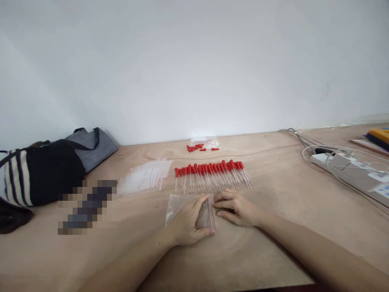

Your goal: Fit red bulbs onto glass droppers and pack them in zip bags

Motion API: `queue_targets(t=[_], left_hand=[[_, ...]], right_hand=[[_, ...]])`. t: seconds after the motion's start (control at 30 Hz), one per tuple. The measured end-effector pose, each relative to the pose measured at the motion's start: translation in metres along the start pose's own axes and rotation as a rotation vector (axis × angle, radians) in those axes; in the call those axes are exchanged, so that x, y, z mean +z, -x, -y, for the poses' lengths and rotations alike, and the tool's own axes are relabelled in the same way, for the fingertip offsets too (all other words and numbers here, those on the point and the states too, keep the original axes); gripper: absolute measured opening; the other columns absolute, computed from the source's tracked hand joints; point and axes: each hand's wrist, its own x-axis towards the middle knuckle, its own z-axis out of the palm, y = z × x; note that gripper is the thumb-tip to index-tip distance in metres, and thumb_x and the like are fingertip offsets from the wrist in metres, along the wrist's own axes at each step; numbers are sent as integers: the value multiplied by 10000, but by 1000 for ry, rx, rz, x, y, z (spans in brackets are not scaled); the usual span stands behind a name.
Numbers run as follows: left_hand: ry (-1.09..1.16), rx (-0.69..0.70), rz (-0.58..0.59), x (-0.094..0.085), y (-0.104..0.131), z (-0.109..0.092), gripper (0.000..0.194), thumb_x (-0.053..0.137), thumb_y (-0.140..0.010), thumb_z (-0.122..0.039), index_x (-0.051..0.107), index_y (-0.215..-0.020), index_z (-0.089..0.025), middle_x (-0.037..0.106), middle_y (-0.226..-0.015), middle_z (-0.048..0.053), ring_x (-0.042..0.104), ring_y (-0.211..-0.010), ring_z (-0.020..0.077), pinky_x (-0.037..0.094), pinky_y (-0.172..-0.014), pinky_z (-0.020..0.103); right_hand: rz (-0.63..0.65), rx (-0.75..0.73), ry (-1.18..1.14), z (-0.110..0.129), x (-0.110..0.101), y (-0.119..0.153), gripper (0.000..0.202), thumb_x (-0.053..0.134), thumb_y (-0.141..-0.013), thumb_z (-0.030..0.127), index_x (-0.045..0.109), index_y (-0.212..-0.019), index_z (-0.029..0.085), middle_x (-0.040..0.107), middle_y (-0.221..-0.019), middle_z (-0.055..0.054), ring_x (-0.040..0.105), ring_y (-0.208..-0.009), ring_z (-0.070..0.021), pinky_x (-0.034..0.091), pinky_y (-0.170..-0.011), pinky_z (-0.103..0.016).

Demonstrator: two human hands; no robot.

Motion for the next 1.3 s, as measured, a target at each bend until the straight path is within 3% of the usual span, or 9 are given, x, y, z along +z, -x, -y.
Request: queue_targets(t=[0.17,0.37,0.63,0.87,1.03,1.3], left_hand=[[6,-9,-5,2,0,1,777,610,-655,-472,232,-1269,-182,370,-1292,119,360,-1172,270,319,-961,427],[-10,13,-21,4,-1,2,723,577,-694,-463,225,-1263,-189,372,-1288,125,356,-1176,268,317,-959,441],[29,12,-31,5,1,4,709,540,-736,-445,174,-1282,-179,360,-1301,135,357,-1179,262,321,-957,440],[8,-68,-29,8,0,4,672,532,-744,-432,208,-1270,-168,354,-1305,140,345,-1188,265,327,-951,447],[41,-71,-65,5,0,4,576,473,-798,-341,197,-1280,-189,391,-1284,112,382,-1164,235,346,-941,425],[-111,45,90,-15,0,5,632,488,-788,-364,203,-1319,-173,252,-1376,104,217,-1260,238,239,-1017,430]], right_hand=[[65,-53,9,6,-2,-2,281,447,-820,355,603,-1004,213,579,-991,-62,485,-933,-175,378,-802,-346],[120,-80,6,14,-3,-3,339,445,-815,370,528,-1109,225,577,-1075,-35,425,-1056,-188,318,-863,-360],[46,70,-161,15,0,1,739,551,-732,332,144,-1326,169,500,-1164,-116,408,-1085,-224,278,-893,-406],[73,-42,-180,22,7,-1,641,548,-723,326,263,-1279,187,532,-1119,-100,464,-1044,-216,295,-895,-391],[83,-136,-138,20,8,-3,662,517,-741,322,199,-1306,183,445,-1249,-114,414,-1128,-207,220,-950,-413],[152,-173,-163,20,2,-7,504,525,-745,325,390,-1218,215,545,-1153,-82,481,-1067,-193,135,-978,-421]])
